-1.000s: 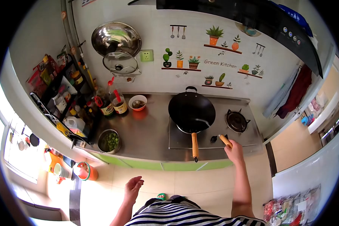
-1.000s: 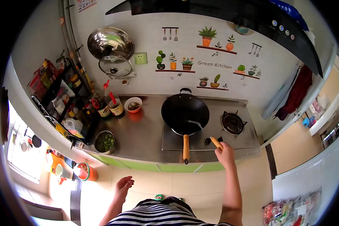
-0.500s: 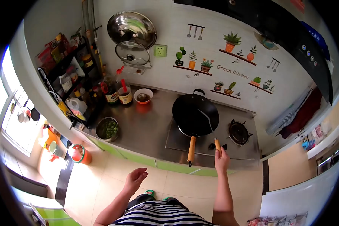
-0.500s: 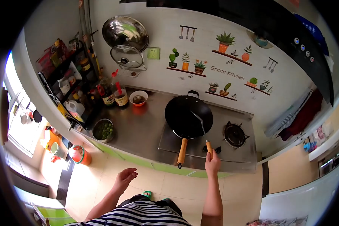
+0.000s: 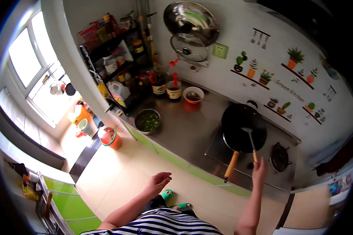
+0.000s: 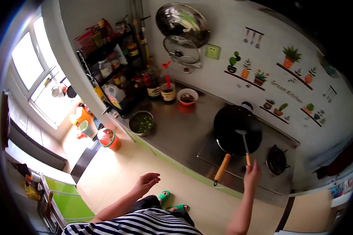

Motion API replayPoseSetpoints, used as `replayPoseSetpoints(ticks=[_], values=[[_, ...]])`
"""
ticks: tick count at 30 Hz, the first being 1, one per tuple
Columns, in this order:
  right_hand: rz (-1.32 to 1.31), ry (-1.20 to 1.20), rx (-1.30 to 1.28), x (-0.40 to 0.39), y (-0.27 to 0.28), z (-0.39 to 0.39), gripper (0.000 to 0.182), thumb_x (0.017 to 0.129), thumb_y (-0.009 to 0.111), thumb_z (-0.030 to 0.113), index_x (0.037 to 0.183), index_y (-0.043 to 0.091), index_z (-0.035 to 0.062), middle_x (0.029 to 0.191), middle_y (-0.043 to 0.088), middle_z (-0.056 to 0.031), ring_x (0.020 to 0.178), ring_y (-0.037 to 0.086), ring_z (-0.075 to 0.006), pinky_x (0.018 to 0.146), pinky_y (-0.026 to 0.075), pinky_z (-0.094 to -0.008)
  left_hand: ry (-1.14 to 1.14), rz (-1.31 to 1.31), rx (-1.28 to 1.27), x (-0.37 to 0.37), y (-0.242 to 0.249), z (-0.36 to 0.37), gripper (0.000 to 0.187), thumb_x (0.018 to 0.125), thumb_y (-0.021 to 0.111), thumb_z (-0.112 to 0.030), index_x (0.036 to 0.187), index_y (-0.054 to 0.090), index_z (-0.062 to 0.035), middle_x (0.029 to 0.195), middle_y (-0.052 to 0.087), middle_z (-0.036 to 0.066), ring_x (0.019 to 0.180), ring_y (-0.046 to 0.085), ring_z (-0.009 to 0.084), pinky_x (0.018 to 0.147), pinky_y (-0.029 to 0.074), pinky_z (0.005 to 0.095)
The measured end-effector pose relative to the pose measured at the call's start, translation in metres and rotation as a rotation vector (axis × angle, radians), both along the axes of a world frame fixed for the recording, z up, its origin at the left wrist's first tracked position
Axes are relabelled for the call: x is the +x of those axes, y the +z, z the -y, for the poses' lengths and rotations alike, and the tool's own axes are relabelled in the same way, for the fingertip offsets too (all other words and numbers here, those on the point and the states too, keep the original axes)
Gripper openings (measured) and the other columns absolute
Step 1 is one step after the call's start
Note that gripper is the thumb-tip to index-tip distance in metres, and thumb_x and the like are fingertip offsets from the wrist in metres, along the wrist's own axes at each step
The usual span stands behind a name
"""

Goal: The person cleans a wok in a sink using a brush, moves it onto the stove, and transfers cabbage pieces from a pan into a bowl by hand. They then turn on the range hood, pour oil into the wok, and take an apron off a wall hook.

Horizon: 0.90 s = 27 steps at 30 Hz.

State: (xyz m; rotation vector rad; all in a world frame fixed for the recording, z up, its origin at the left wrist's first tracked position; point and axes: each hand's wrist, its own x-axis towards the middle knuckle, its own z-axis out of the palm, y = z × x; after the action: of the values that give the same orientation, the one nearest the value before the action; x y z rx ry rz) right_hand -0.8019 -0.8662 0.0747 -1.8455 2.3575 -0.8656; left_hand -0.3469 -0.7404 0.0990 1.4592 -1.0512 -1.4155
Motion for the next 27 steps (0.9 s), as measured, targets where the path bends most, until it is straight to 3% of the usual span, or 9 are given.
replayPoseSetpoints(ticks=[4,8,13,16,18,19,21,25,27], values=[[0.066,-0.012,-0.196,0.004,0.024,-0.017,0.016,0.093,0.049,0.011,0.1,0.056,-0.0015,0.093,0.06,-0.0168,0.085,0.059,-0.0335,0.074,0.047,-0.0398,0.004,0.006,0.012,0.017,0.001,0.011,0.028,0.092,0.057,-0.011,0.117,0.056,-0.0001,0.1,0.065,0.009,0.094,0.06,0.0133,0.084,0.047,0.0255],[0.324,-0.04,-0.291,0.054,0.058,-0.043,0.016,0.094,0.05,0.014,0.095,0.056,-0.0005,0.085,0.061,-0.0111,0.074,0.059,-0.0216,0.067,0.047,-0.0314,-0.013,0.047,-0.048,0.051,-0.029,0.034,0.028,0.089,0.06,-0.01,0.116,0.058,-0.0014,0.086,0.063,0.002,0.075,0.056,0.0074,0.069,0.047,0.0223],[0.49,0.044,0.104,0.166,0.062,-0.068,0.019,0.076,0.07,0.003,0.084,0.053,0.0066,0.071,0.048,0.0,0.064,0.048,-0.0104,0.058,0.042,-0.0256,-0.154,0.18,-0.047,0.113,-0.036,0.076,0.035,0.08,0.059,-0.004,0.114,0.061,-0.0053,0.08,0.06,0.0,0.065,0.052,0.0061,0.061,0.045,0.023],[0.335,0.189,0.188,0.231,0.023,-0.063,0.016,0.069,0.064,-0.004,0.068,0.05,0.0035,0.062,0.051,-0.0064,0.057,0.049,-0.0135,0.053,0.041,-0.0278,-0.134,0.187,-0.078,0.163,-0.04,0.098,0.041,0.075,0.056,0.0,0.115,0.061,-0.008,0.086,0.06,0.002,0.067,0.052,0.0073,0.062,0.046,0.024],[0.217,0.293,0.369,0.268,-0.008,-0.056,0.007,0.067,0.061,-0.003,0.068,0.056,0.0014,0.066,0.059,-0.0113,0.058,0.058,-0.0224,0.054,0.046,-0.0328,-0.106,0.181,-0.05,0.202,-0.049,0.109,0.043,0.074,0.056,0.001,0.115,0.062,-0.0088,0.09,0.06,0.003,0.07,0.053,0.0088,0.064,0.047,0.0244],[0.209,0.315,0.653,0.275,-0.028,-0.05,0.019,0.066,0.063,0.001,0.085,0.062,0.0023,0.082,0.063,-0.0167,0.074,0.063,-0.0289,0.064,0.049,-0.0358,-0.075,0.186,-0.02,0.222,-0.054,0.113,0.044,0.073,0.055,0.001,0.115,0.062,-0.0096,0.094,0.06,0.004,0.073,0.055,0.0103,0.065,0.047,0.0247],[0.082,0.521,0.736,0.29,-0.07,-0.039,0.043,0.071,0.062,0.003,0.113,0.061,0.0083,0.089,0.064,-0.0151,0.081,0.063,-0.0239,0.07,0.049,-0.0325,-0.049,0.275,-0.068,0.261,-0.054,0.116,0.047,0.074,0.058,-0.003,0.119,0.059,-0.0111,0.103,0.062,0.007,0.1,0.059,0.0208,0.088,0.047,0.035],[-0.031,0.517,0.676,0.354,-0.045,0.02,0.059,0.074,0.063,0.004,0.13,0.049,0.0076,0.105,0.064,-0.0157,0.097,0.062,-0.0244,0.083,0.049,-0.032,-0.067,0.194,0.089,0.332,-0.055,0.117,0.045,0.079,0.058,-0.008,0.123,0.055,-0.009,0.114,0.062,0.007,0.111,0.056,0.0214,0.093,0.043,0.0376],[0.245,0.475,0.634,0.392,-0.02,0.073,0.051,0.078,0.064,0.008,0.127,0.05,0.0031,0.109,0.063,-0.0176,0.101,0.062,-0.0243,0.086,0.048,-0.0337,-0.038,0.163,0.112,0.356,-0.064,0.117,0.042,0.083,0.057,-0.009,0.124,0.054,-0.0059,0.115,0.063,0.009,0.11,0.057,0.0197,0.091,0.043,0.0348]])
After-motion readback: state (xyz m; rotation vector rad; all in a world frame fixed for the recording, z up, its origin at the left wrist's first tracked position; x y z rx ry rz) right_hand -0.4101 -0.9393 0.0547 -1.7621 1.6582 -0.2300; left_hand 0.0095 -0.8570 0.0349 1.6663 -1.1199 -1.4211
